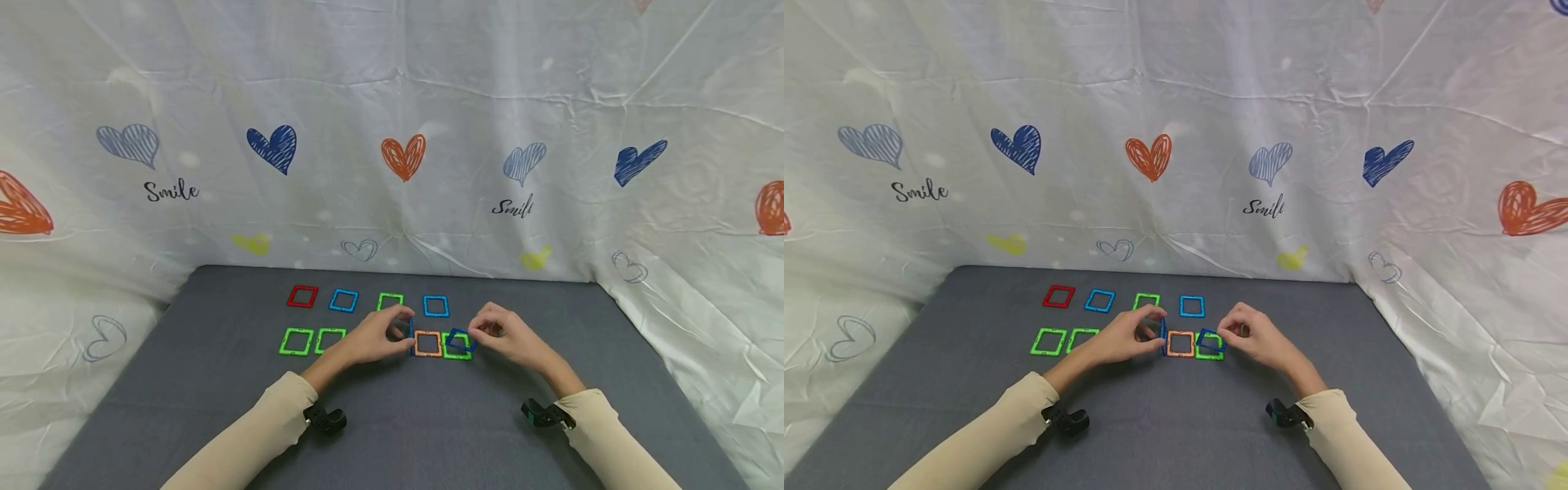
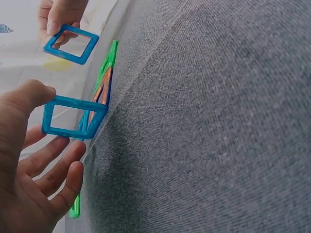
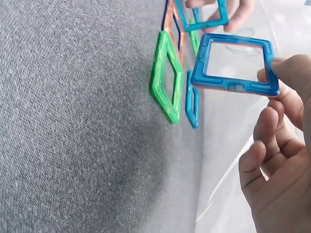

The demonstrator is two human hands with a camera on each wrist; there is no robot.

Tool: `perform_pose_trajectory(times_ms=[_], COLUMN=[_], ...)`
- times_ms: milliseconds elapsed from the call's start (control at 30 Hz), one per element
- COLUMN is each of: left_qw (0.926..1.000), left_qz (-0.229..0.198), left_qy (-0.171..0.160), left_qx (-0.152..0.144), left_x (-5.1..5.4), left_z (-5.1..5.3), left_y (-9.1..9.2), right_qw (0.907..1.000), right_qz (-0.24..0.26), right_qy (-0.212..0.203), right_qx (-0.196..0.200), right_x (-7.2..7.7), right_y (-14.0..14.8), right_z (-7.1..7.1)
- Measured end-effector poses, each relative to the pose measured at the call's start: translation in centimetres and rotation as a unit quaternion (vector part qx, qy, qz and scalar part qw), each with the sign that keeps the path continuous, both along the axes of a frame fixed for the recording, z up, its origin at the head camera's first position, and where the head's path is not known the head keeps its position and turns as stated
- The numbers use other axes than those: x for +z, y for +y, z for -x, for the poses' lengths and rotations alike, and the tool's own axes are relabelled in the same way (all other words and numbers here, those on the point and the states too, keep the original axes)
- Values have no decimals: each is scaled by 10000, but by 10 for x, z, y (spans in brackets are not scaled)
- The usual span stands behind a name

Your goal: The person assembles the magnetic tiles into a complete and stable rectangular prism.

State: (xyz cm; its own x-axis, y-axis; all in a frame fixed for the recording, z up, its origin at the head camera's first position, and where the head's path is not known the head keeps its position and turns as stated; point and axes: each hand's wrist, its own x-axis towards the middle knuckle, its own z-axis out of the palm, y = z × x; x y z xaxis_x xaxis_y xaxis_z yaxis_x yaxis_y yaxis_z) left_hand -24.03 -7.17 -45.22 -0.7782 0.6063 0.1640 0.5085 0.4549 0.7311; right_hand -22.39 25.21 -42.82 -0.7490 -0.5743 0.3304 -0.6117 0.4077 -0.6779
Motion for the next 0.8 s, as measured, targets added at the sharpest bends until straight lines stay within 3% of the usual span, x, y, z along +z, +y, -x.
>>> perform_pose_trajectory(times_ms=[200,800], left_qw=[10000,9999], left_qz=[16,-46], left_qy=[24,57], left_qx=[1,-86], left_x=[0,0], left_z=[0,-1], left_y=[0,-1], right_qw=[9995,9997], right_qz=[27,-170], right_qy=[213,-98], right_qx=[234,126], right_x=[-3,2], right_y=[-5,-19], right_z=[0,-9])
